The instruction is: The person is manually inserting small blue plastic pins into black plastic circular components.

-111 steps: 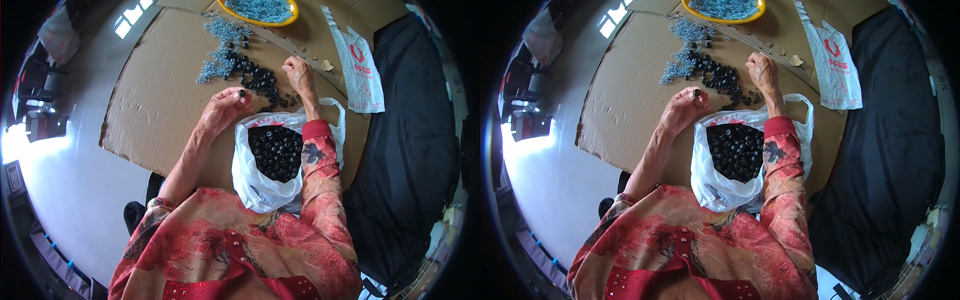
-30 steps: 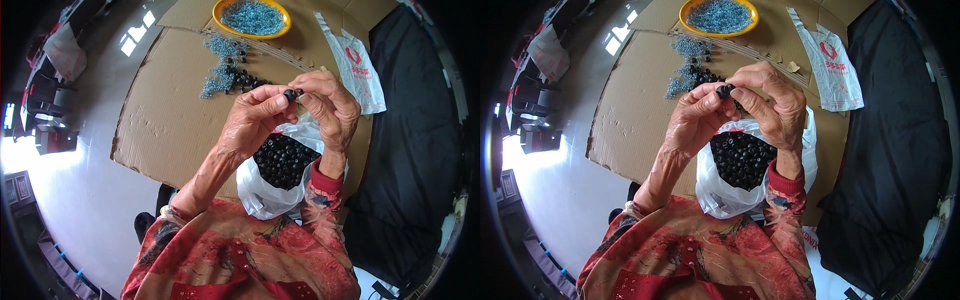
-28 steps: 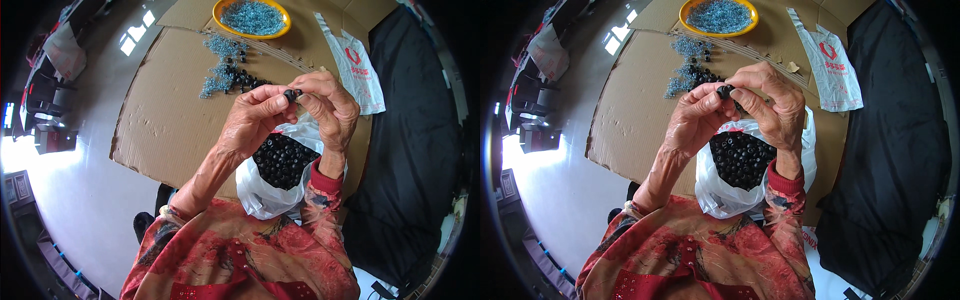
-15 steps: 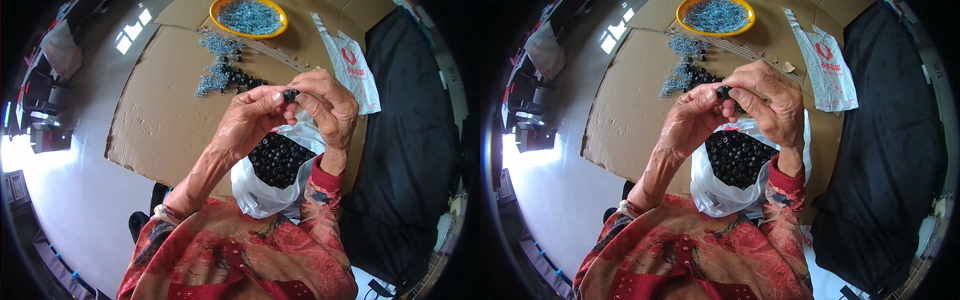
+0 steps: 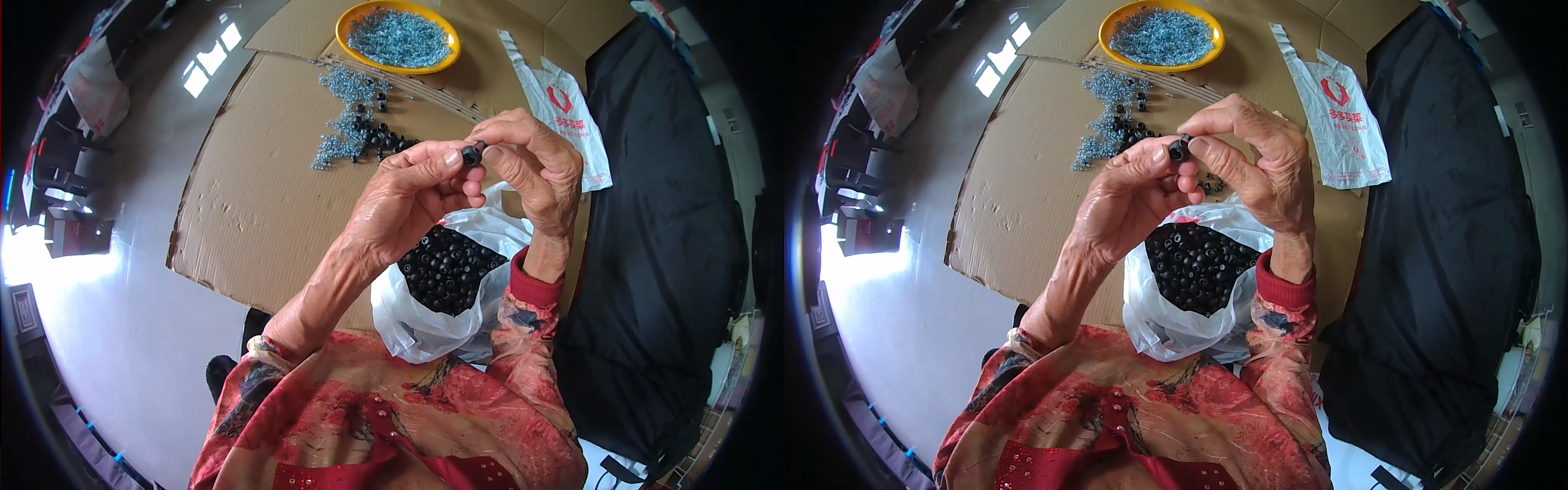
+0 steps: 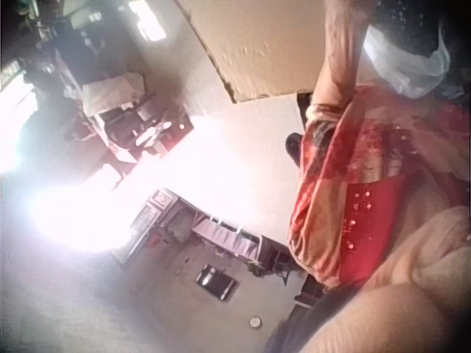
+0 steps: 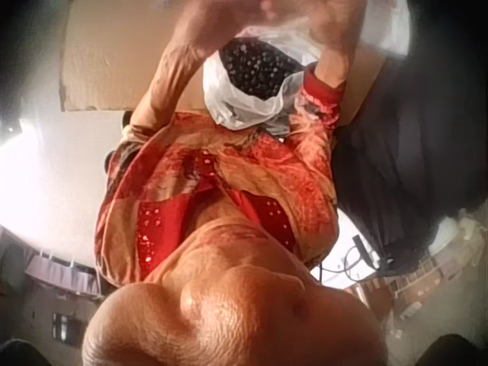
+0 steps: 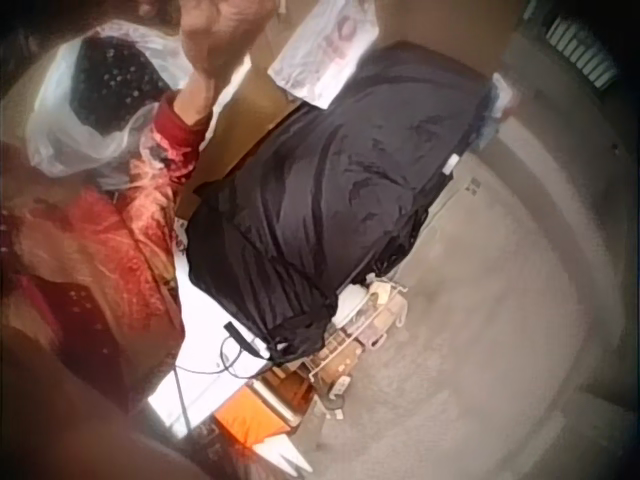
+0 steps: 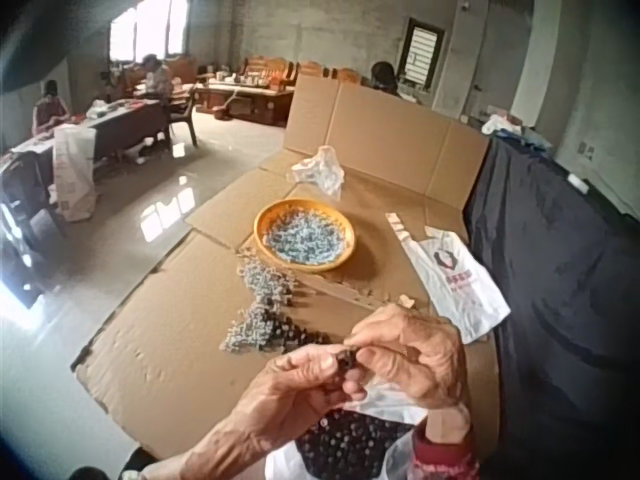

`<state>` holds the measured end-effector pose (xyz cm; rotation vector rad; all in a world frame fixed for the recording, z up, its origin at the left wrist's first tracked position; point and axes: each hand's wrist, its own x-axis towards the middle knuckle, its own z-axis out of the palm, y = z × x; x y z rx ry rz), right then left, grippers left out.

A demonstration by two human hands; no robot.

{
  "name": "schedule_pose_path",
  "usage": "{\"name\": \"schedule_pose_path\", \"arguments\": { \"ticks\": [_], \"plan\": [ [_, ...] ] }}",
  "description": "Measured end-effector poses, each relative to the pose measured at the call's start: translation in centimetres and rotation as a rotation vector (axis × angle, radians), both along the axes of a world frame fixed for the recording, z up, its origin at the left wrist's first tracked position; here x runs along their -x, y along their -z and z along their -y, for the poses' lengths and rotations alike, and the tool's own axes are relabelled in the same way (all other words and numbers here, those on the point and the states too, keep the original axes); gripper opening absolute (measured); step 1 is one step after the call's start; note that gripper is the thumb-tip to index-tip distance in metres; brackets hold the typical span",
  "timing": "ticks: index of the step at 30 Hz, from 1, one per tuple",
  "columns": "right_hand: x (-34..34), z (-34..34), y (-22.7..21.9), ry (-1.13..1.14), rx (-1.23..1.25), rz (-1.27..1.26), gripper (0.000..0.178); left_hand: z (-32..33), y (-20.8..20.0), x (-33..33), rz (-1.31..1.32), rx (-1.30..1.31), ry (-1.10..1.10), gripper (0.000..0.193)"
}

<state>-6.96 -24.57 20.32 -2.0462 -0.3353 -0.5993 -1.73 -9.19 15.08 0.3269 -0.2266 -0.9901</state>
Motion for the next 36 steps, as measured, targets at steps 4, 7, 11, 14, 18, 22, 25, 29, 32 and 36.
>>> {"name": "schedule_pose_path", "arguments": {
  "ticks": [4,7,11,14,18,22,25,29,32,36],
  "plan": [
    [-0.3,-0.2,0.1,0.03,-0.035,-0.004,0.008,0.1,-0.2,-0.2,0.002,-0.013,-0.023,0.023],
    [-0.5,-0.3,0.1,0.048,-0.076,0.0,0.008,0.1,-0.2,-0.5,0.027,-0.013,-0.041,0.023],
    [-0.6,-0.4,0.1,0.063,-0.044,0.055,0.008,0.2,-0.7,-0.4,0.057,-0.066,-0.096,0.023],
    [-0.5,-0.5,-0.1,0.087,-0.06,0.034,0.008,0.3,-0.7,-0.3,0.054,-0.068,-0.104,0.023],
    [-0.4,-1.0,0.2,0.139,-0.162,-0.01,0.009,0.1,-0.6,-0.5,0.055,-0.078,-0.127,0.024],
    [0.0,-1.5,0.4,0.19,-0.095,0.045,0.009,0.1,-0.7,-0.1,0.041,-0.077,-0.139,0.024],
    [0.4,-1.6,0.3,0.199,0.023,0.128,0.013,0.2,-0.7,0.0,0.03,-0.067,-0.142,0.023],
    [0.2,-2.0,0.6,0.199,0.141,0.193,0.023,0.0,-0.3,0.1,-0.001,-0.067,-0.169,0.022],
    [0.4,-2.1,0.4,0.241,0.234,0.203,0.027,0.3,-0.4,0.1,-0.014,-0.077,-0.163,0.021],
    [0.6,-2.3,0.4,0.272,0.263,0.232,0.028,0.2,-0.3,0.2,0.02,-0.063,-0.166,0.021]
  ]
}}
